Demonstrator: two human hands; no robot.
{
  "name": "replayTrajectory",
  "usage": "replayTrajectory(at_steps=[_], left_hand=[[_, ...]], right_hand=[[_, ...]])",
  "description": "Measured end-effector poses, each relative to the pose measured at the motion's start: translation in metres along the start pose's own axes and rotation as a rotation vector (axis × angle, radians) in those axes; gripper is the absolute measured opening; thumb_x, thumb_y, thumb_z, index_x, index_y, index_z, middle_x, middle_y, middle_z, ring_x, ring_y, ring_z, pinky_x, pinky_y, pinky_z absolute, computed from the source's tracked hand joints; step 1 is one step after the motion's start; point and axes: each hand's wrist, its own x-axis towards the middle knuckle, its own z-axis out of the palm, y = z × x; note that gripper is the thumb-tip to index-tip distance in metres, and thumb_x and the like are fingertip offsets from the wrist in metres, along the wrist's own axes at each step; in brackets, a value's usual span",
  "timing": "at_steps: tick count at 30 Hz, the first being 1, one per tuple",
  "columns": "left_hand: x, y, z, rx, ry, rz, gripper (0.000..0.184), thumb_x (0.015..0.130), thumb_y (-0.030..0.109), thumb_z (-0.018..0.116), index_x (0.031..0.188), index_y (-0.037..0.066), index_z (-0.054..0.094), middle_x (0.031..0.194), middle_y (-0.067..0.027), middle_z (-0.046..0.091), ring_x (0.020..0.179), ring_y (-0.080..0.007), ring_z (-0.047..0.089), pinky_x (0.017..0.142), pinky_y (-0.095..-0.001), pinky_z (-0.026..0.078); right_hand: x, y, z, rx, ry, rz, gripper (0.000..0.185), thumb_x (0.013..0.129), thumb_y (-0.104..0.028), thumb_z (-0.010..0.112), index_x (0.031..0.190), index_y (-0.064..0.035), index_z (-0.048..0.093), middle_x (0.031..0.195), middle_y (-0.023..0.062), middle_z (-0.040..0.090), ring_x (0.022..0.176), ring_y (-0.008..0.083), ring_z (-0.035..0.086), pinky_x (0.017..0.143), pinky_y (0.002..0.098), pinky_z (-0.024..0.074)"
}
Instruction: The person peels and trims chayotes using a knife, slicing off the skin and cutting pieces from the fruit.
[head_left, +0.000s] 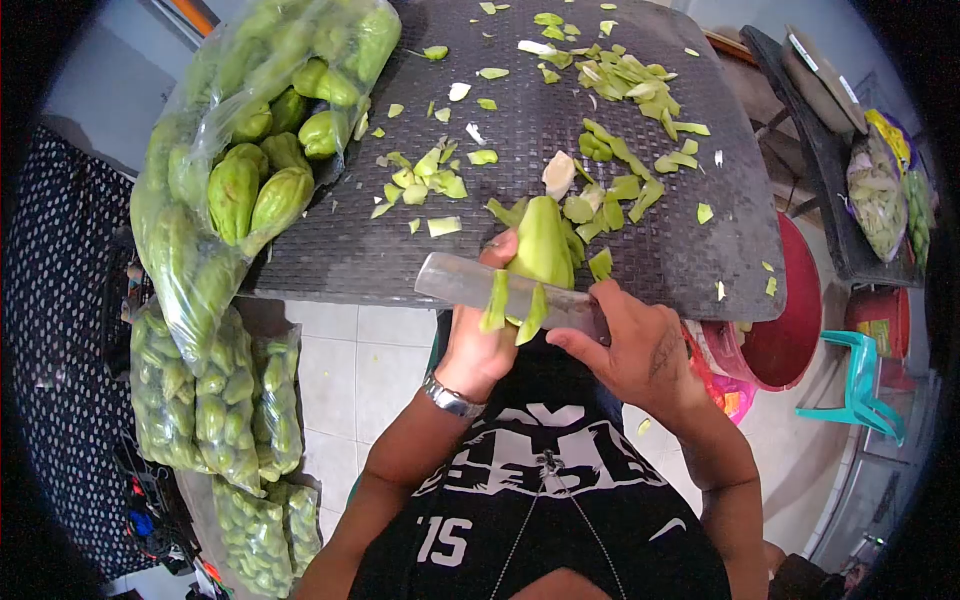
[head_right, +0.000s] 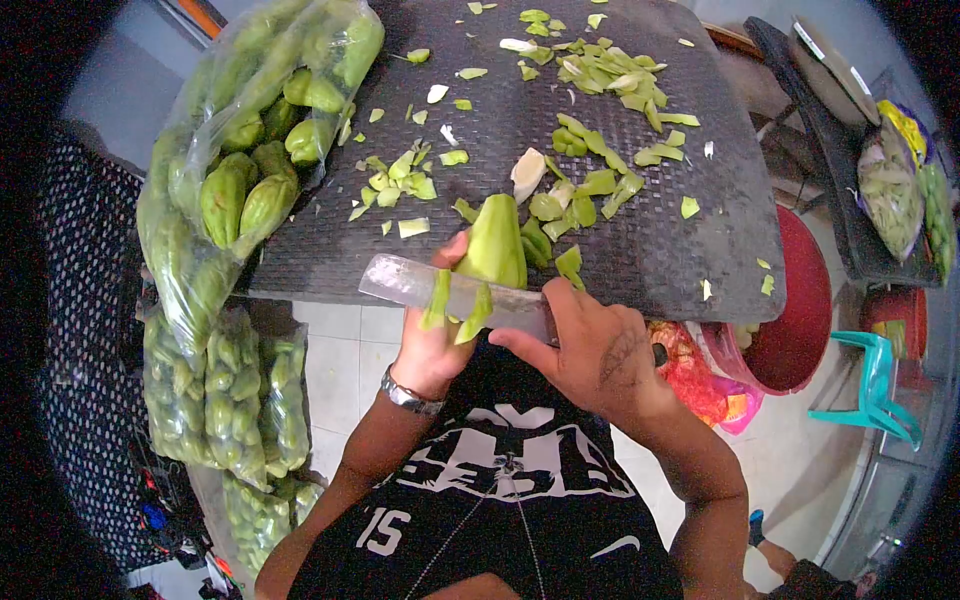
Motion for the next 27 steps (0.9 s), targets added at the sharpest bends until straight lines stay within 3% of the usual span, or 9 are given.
replayTrajectory(at_steps=[9,12,15,18,24,27], left_hand=[[-0.001,0.000,-0.003,0.025,-0.064,0.036,0.059,0.100,0.038,0.064,0.145,0.003,0.050,0.137,-0.0103,0.059,0.128,-0.0205,0.056,0.113,-0.0384,0.041],[-0.002,0.001,0.001,0.107,-0.030,0.080,0.054,0.103,0.039,0.056,0.145,0.005,0.052,0.127,-0.0086,0.066,0.113,-0.0205,0.065,0.093,-0.0370,0.055],[-0.019,0.016,0.002,0.211,-0.093,-0.011,0.059,0.105,0.040,0.053,0.149,0.001,0.047,0.125,-0.0116,0.067,0.099,-0.0183,0.070,0.064,-0.0303,0.060],[-0.016,0.012,0.006,0.240,-0.065,0.031,0.058,0.106,0.040,0.048,0.150,0.001,0.047,0.121,-0.0114,0.069,0.085,-0.0168,0.072,0.043,-0.0258,0.052],[-0.018,0.010,0.004,0.285,-0.081,0.017,0.054,0.105,0.038,0.050,0.146,0.003,0.050,0.117,-0.0097,0.069,0.083,-0.0164,0.072,0.047,-0.0276,0.054],[-0.014,0.013,0.000,0.204,-0.049,-0.100,0.047,0.104,0.037,0.051,0.138,0.005,0.055,0.109,-0.0077,0.070,0.079,-0.0164,0.071,0.047,-0.0289,0.054]], right_hand=[[0.002,0.000,-0.010,-0.065,-0.010,-0.029,0.059,0.089,-0.063,0.069,0.097,-0.0056,0.056,0.080,0.0141,0.068,0.066,0.0383,0.070,0.058,0.0502,0.0546],[0.004,0.005,-0.012,-0.064,0.022,-0.057,0.057,0.090,-0.060,0.071,0.097,-0.0051,0.056,0.078,0.0153,0.068,0.067,0.0390,0.070,0.059,0.0502,0.0547],[0.011,0.009,-0.021,-0.001,-0.017,0.031,0.055,0.090,-0.057,0.073,0.097,-0.0047,0.056,0.076,0.0183,0.067,0.070,0.0415,0.070,0.061,0.0506,0.0548],[0.014,0.017,-0.027,0.099,-0.061,0.008,0.054,0.090,-0.054,0.073,0.098,-0.0036,0.055,0.076,0.0217,0.067,0.074,0.0445,0.069,0.062,0.0509,0.0541],[0.016,0.024,-0.027,0.095,-0.010,-0.013,0.051,0.092,-0.051,0.073,0.098,-0.0025,0.057,0.078,0.0248,0.067,0.076,0.0467,0.069,0.063,0.0515,0.0531],[0.023,0.042,-0.028,0.121,-0.007,0.082,0.039,0.092,-0.037,0.075,0.102,-0.0013,0.060,0.079,0.0244,0.066,0.078,0.0460,0.068,0.065,0.0464,0.0514]])
